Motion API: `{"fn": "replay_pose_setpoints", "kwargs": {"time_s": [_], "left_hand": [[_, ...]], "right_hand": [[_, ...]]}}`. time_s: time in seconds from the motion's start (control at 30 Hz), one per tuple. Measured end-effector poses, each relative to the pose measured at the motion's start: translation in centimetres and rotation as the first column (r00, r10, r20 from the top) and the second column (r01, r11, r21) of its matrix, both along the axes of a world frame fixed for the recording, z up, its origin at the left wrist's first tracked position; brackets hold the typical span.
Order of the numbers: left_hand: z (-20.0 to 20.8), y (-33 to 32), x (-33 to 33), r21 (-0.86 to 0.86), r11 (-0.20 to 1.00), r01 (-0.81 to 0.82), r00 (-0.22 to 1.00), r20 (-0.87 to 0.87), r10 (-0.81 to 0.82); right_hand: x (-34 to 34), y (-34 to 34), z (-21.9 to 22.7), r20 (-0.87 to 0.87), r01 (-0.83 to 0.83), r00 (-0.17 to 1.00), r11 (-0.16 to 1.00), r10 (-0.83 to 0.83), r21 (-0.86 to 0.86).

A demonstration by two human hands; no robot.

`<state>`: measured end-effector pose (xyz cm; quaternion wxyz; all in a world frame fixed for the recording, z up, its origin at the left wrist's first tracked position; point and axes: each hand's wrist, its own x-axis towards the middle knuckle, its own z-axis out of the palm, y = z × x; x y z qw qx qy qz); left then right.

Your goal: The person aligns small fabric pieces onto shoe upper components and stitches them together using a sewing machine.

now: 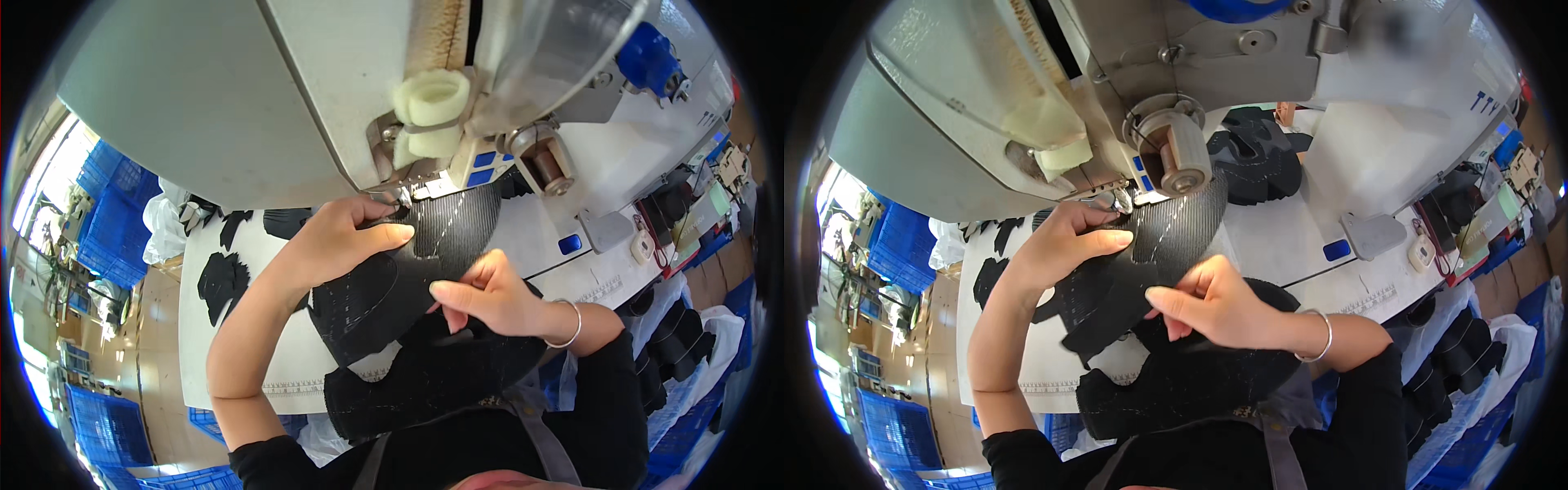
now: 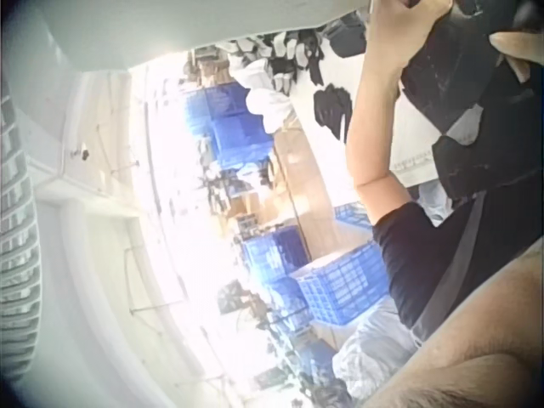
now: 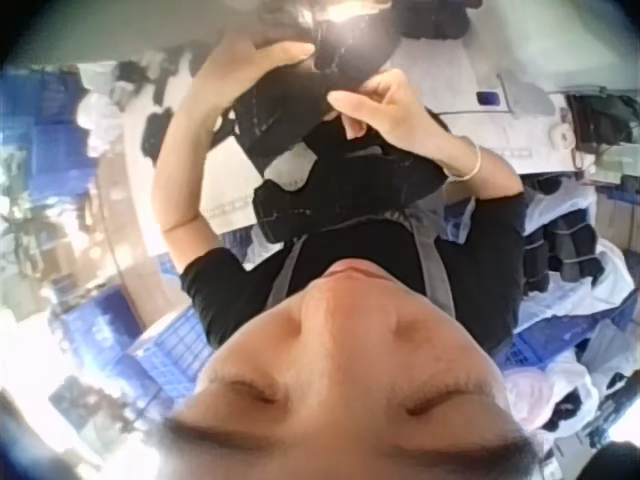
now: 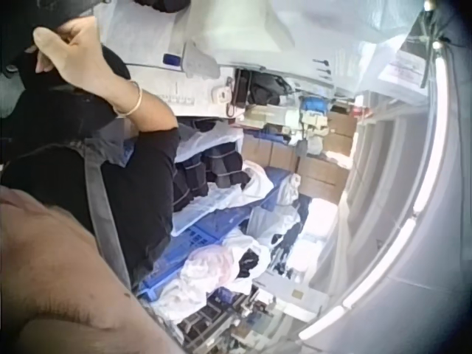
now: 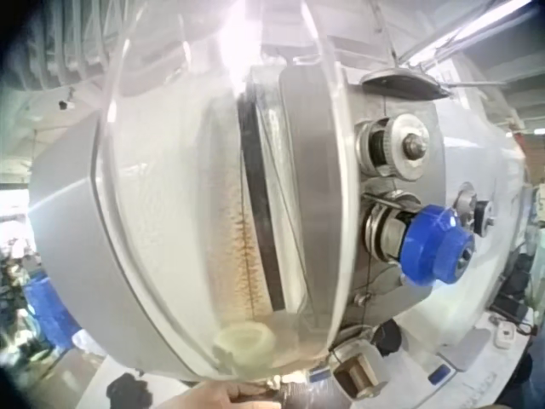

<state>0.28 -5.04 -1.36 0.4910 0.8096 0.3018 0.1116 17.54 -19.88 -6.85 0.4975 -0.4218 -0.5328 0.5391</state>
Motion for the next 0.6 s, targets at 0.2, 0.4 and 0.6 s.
{"fn": "replay_pose_setpoints", "kwargs": {"time_s": [0.2,0.4,0.6], "left_hand": [[1.1,0.0,0.7,-0.218,0.976,-0.009,0.999,-0.045,-0.001],[0.3,-0.2,1.0,-0.320,0.942,-0.103,0.995,-0.028,0.100],[-0.1,-1.2,1.4,-0.445,0.885,-0.136,0.959,0.166,0.231]], "right_hand": [[-0.5,-0.5,0.6,-0.068,-0.012,0.998,1.000,0.012,-0.002],[0.7,0.1,0.5,-0.070,-0.025,0.997,0.999,0.027,0.026],[1.6,0.7,0.3,-0.050,0.018,0.999,1.000,-0.017,0.022]]}}
